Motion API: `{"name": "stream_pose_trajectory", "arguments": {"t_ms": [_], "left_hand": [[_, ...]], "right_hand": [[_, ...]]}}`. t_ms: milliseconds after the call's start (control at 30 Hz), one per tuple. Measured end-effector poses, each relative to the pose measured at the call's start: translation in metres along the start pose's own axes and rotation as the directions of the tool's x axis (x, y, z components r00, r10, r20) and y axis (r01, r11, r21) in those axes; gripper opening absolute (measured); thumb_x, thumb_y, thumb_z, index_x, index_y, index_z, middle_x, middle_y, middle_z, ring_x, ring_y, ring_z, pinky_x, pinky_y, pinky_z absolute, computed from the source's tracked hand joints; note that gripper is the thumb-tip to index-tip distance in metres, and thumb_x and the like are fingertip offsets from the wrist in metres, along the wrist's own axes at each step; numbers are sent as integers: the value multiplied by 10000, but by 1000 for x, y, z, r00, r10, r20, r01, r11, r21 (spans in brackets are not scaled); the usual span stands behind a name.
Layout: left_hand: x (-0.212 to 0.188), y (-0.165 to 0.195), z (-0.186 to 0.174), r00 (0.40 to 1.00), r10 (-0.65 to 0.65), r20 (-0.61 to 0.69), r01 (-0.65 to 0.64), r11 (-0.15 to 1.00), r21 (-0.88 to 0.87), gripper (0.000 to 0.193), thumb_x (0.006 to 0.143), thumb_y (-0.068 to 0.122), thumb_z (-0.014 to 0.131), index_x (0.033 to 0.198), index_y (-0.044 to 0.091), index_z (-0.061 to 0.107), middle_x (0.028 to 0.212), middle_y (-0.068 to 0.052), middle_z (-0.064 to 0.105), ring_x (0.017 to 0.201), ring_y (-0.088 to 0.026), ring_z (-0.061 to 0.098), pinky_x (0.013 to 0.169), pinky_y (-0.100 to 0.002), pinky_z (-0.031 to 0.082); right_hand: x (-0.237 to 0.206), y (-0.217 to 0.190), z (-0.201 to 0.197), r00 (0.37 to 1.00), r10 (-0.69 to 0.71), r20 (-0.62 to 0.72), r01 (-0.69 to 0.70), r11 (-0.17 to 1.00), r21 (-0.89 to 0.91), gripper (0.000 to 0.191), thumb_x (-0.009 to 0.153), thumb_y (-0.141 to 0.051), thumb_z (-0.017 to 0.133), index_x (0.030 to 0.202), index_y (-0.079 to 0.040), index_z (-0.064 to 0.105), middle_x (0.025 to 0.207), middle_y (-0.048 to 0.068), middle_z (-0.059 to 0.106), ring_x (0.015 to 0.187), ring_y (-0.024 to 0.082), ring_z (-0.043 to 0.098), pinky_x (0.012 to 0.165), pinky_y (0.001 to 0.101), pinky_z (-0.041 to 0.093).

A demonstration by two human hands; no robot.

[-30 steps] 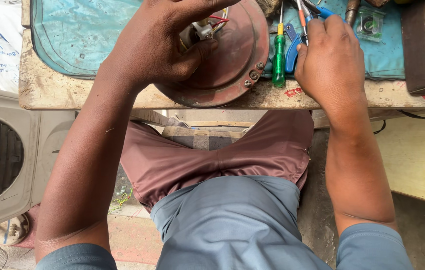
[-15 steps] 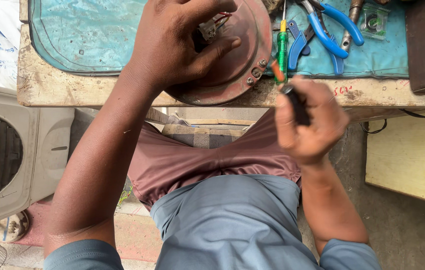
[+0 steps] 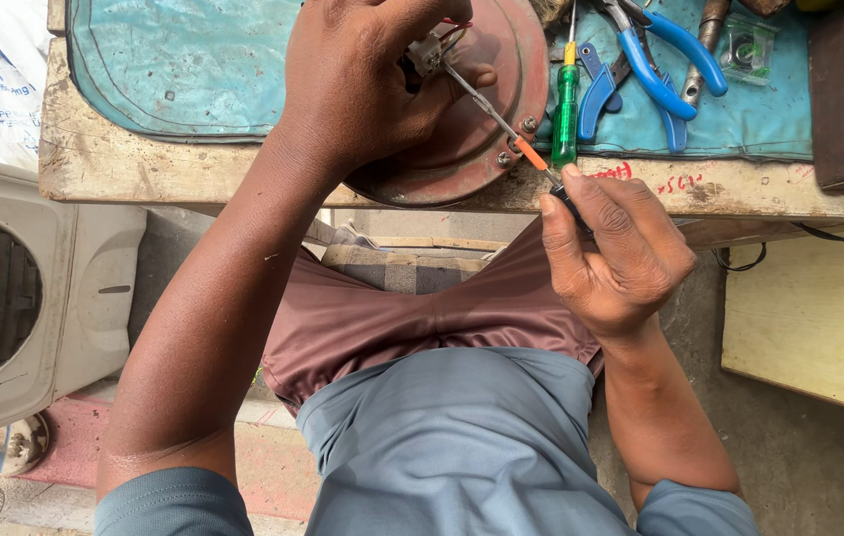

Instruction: The person sits on the floor at a workbench repairing an electrical switch component mounted on a round pump base. They use a screwdriver to loosen and tighten screws on the component, reposition and connect wires by hand, adjust small parts, and finally strip or twist a blue wire with their fingers.

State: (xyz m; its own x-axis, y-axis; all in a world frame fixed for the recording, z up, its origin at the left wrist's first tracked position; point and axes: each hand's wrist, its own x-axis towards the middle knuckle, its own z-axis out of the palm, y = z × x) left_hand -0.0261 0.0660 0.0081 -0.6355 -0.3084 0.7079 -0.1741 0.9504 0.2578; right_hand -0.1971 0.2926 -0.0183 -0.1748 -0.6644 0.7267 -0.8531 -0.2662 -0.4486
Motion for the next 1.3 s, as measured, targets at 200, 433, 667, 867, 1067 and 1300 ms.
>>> {"name": "stream_pose_trajectory", "arguments": {"t_ms": [200,433,667,867,1067,1300], "left_hand": [[0,0,1,1000,17,-16,-16,1000,13,316,844,268,875,1052,139,675,1044,-56,680,960,-317,660,790,-459,484],[-1,-1,1,1000,1,2,-1,1000,30,332,842,285,878,1068,143,680,1047,-55,680,959,-321,656,792,-466,481],[-2,-1,2,1000,2,-8,-1,1000,31,324,857,288,876,1074,147,681,1059,-50,683,967,-317,655,796,-464,481],[-3,0,2,1000,3,-21,-2,998,61,313,862,279,873,1071,157,675,1078,-46,675,992,-317,646,800,-467,479],[-2,2,1,999,3,-37,0,998,62,325,885,284,907,1077,166,673,1079,-43,676,986,-321,651,783,-464,487],[1,6,0,998,4,-58,-2,999,33,340,846,217,896,1093,146,673,1098,-48,689,974,-325,675,762,-465,495]], "right_hand": [[0,-1,0,999,40,9,-40,999,7,302,1000,12,846,1273,3,717,1031,164,708,863,252,717,762,332,582],[1,-4,2,998,60,4,-60,998,20,296,1011,16,844,1278,4,718,1034,163,706,861,241,717,757,321,584],[4,-8,1,997,72,15,-72,997,-8,289,1001,15,845,1262,14,719,1015,170,706,848,242,715,743,322,577],[15,-14,-9,995,59,80,-57,998,-23,265,1033,1,835,1264,28,707,975,170,713,844,240,715,746,322,570],[31,-22,-26,976,94,195,-85,995,-56,209,1060,-30,796,1233,41,701,939,165,718,787,238,711,699,314,545],[48,-17,-29,954,-117,277,176,963,-202,176,1026,-28,757,1148,61,667,868,161,650,743,321,640,674,400,496]]}}
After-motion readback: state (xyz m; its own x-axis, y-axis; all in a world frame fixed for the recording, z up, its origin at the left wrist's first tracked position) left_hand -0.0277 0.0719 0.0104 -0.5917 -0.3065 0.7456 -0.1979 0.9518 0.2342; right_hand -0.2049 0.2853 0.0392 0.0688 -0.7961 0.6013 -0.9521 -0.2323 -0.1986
